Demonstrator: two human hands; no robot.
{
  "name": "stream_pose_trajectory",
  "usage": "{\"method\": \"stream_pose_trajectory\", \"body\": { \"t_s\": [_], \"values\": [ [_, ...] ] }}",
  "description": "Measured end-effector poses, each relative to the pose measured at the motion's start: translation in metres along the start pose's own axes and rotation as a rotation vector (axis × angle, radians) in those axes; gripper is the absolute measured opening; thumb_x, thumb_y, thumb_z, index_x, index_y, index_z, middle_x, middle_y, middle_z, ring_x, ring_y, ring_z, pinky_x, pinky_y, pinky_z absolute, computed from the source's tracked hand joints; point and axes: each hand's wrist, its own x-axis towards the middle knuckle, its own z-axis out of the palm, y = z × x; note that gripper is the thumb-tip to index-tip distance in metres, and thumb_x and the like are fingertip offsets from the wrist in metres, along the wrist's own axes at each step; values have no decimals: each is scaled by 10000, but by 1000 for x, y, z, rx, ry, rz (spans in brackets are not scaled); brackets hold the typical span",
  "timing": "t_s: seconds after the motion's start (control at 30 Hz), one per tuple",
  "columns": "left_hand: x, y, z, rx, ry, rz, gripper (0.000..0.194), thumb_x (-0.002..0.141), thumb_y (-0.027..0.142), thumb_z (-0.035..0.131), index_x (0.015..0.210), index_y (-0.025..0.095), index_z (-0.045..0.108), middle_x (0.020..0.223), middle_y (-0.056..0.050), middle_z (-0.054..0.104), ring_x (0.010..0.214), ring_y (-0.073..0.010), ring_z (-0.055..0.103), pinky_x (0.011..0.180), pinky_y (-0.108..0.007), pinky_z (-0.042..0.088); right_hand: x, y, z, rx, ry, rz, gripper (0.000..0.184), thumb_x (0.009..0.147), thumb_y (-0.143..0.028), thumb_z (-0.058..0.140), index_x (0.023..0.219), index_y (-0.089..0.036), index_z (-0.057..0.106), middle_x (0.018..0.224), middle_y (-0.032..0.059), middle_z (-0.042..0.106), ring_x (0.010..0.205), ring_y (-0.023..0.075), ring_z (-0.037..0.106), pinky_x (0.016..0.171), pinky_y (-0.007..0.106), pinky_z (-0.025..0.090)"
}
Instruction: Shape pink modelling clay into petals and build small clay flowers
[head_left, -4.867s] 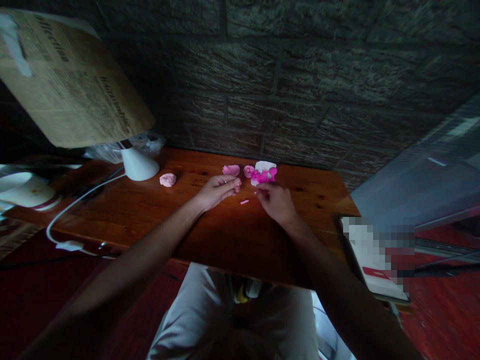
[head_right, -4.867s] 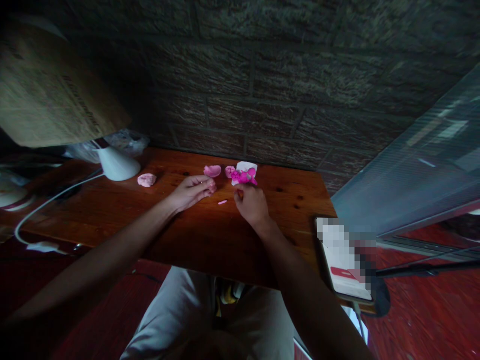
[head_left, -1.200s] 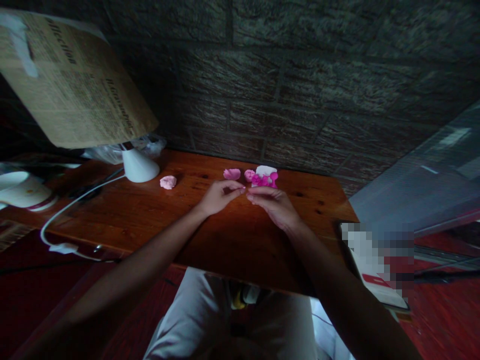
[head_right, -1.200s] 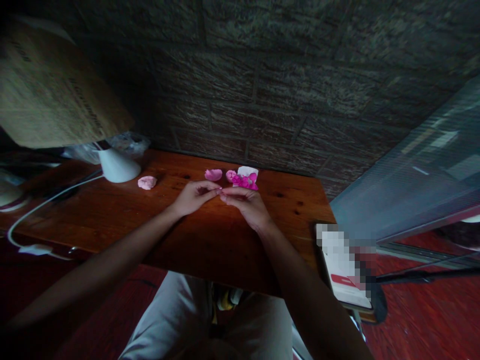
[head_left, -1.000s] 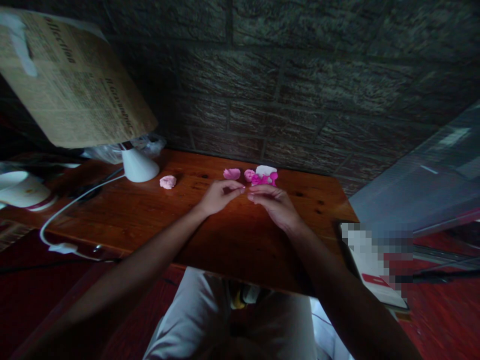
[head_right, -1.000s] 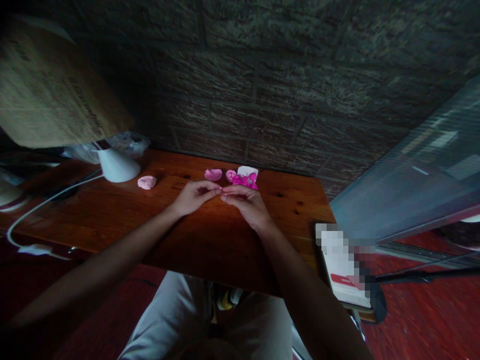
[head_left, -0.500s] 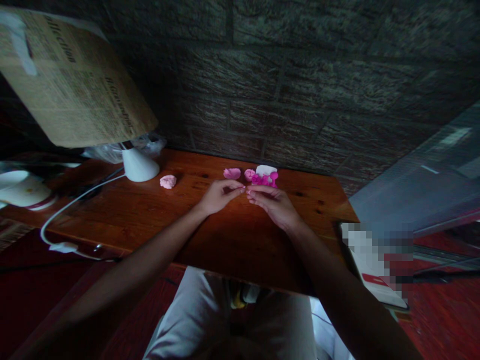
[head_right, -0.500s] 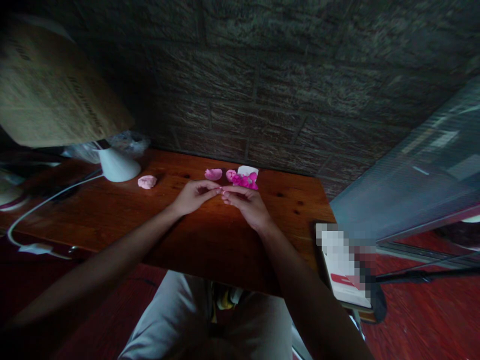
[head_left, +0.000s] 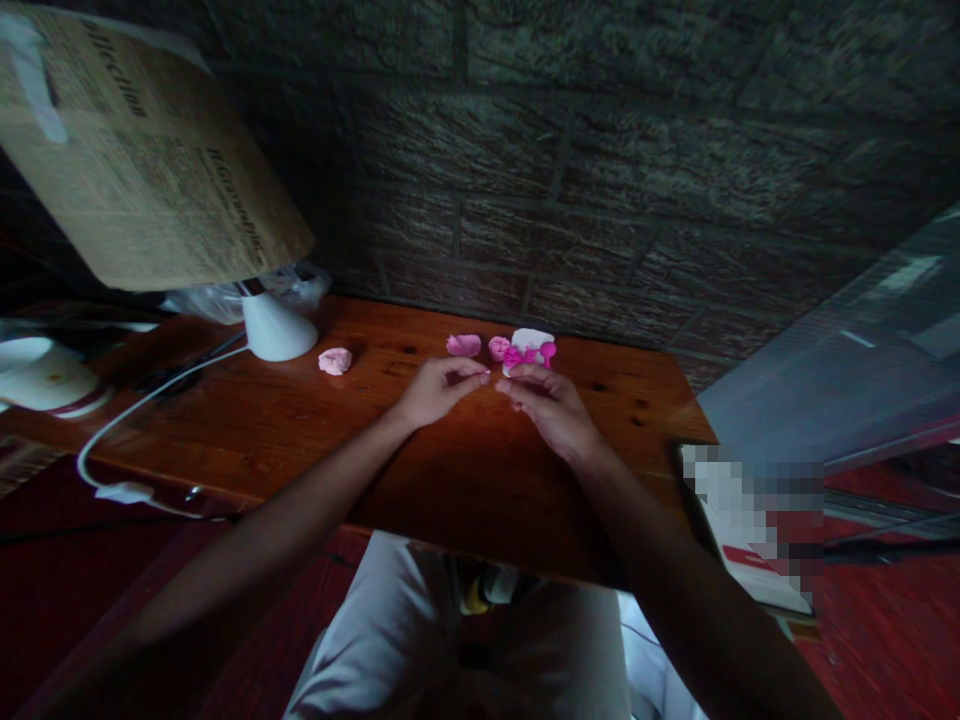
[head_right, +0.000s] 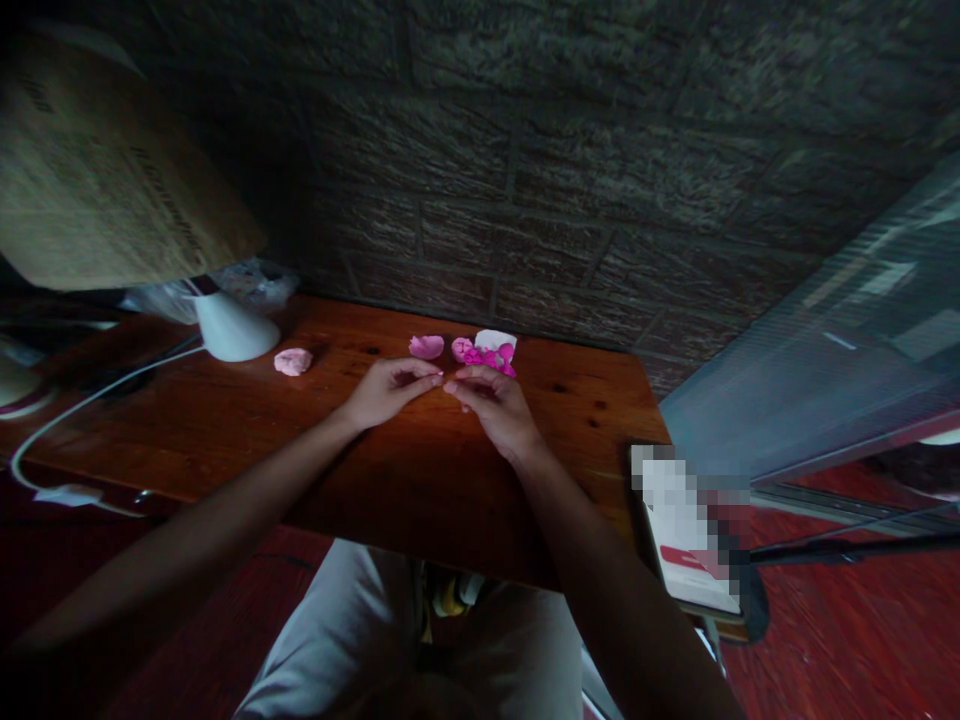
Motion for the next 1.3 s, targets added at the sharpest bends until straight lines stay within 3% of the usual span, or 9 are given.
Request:
{"method": "stream_pose_trajectory", "body": {
  "t_s": [0.1, 0.33, 0.7, 0.97, 1.3],
  "values": [
    [0, 0, 0, -1, 4, -11, 319, 868, 456, 754, 943, 149, 801, 994, -102, 819, 911, -217, 755, 907, -353, 579, 0, -1, -2, 4, 21, 28, 293, 590, -342, 937, 818, -229, 793, 782, -11, 733, 646, 98, 581, 621, 261, 474],
    [0, -1, 0, -7, 4, -10, 310, 877, 448, 744, 946, 151, 796, 992, -102, 818, 901, -209, 754, 910, -357, 582, -2, -2, -3, 76, -18, 73, 334, 576, -340, 952, 862, -232, 817, 867, 30, 782, 840, 174, 714, 860, 366, 559],
    [0, 1, 0, 0, 14, -10, 275, 872, 426, 754, 943, 165, 802, 990, -89, 822, 902, -203, 755, 899, -344, 583, -1, -3, -3, 2, 32, 76, 365, 548, -315, 957, 885, -255, 828, 802, -6, 739, 726, 125, 619, 697, 293, 502],
    [0, 2, 0, -3, 16, -21, 303, 865, 448, 758, 942, 159, 802, 992, -94, 821, 899, -206, 755, 904, -347, 581, -2, -2, 0, -40, 47, 7, 316, 593, -342, 934, 877, -247, 834, 769, 4, 733, 660, 119, 562, 635, 300, 439],
    [0, 1, -1, 15, 15, -16, 287, 873, 432, 747, 951, 161, 802, 993, -95, 821, 902, -209, 754, 902, -353, 582, -4, -3, -1, 48, 9, 77, 293, 587, -346, 939, 838, -250, 822, 893, 34, 786, 876, 189, 720, 811, 351, 572]
  ]
}}
